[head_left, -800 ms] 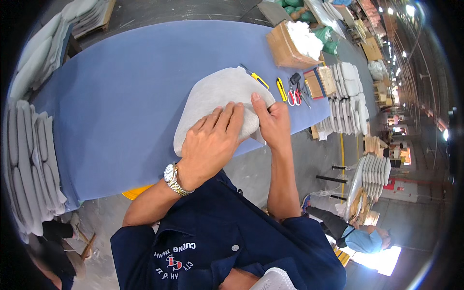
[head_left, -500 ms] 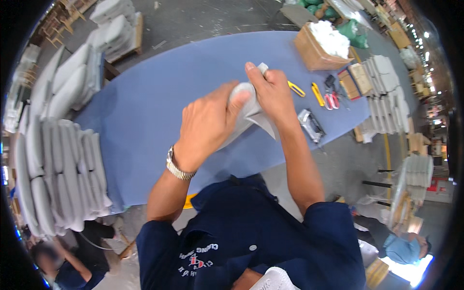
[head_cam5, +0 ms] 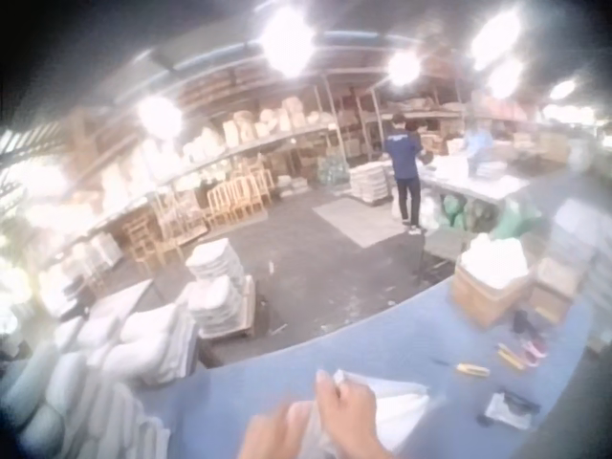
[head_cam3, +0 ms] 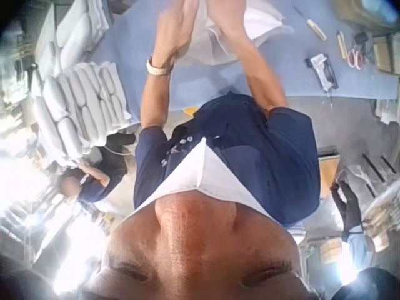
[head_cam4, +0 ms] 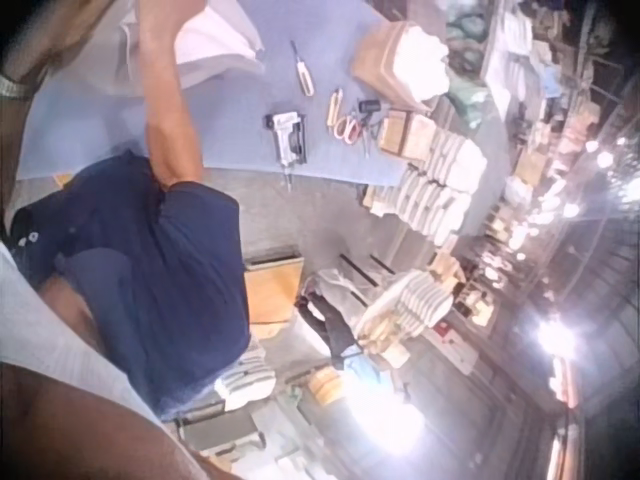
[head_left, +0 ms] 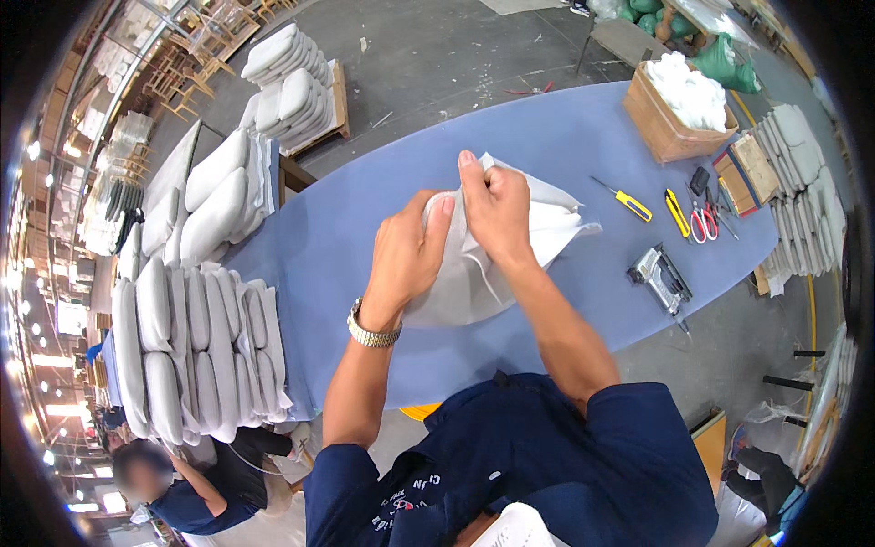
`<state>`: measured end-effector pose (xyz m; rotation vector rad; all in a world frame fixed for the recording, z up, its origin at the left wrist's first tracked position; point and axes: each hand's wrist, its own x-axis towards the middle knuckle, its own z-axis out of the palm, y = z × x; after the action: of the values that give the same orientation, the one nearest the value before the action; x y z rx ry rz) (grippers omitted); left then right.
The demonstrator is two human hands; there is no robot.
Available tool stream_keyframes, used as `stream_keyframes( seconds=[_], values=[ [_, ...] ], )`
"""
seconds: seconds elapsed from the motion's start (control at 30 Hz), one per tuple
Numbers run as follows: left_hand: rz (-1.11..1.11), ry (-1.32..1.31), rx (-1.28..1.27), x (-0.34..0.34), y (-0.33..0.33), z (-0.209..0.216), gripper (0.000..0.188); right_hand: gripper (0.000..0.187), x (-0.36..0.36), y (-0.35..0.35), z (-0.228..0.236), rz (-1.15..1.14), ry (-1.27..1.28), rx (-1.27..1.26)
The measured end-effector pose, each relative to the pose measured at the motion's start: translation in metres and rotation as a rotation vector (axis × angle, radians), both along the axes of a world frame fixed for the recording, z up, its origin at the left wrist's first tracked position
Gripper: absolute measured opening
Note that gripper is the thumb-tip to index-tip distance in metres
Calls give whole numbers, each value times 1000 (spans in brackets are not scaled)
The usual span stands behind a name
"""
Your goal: The person assembles a cushion by inserting a white foam insert into a fabric cover, folding the edges, and securing them with a pneumatic staple gun. They trim excess fabric with scissors and repeat the process on multiple cushion units.
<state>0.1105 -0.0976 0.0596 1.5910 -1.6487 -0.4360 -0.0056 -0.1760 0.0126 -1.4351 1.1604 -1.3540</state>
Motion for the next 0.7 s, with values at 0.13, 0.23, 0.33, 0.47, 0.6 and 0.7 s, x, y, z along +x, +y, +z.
stream_keyframes(
  seconds=[0.13, 0.23, 0.33, 0.47, 0.6, 0.7],
  values=[
    [-22, -24, 19, 4, -12, -1, 29, 59, 5, -1, -3, -47, -186, -1],
    [-2, -90, 112, 2, -19, 10, 29, 55, 7, -9, -4, -83, -257, -73],
    [-15, -107, 47, 4, -22, 7, 30, 52, 9, -10, -7, -112, -274, -148],
    [-58, -127, -96, 10, -22, -2, 35, 50, 11, -9, -14, -120, -243, -156],
    [-91, -149, -165, 5, -17, -4, 50, 47, 0, -20, -11, -127, -246, -190],
    [-40, -46, -32, -15, 4, -3, 60, 49, -31, -29, 1, -166, -271, -113]
  ],
)
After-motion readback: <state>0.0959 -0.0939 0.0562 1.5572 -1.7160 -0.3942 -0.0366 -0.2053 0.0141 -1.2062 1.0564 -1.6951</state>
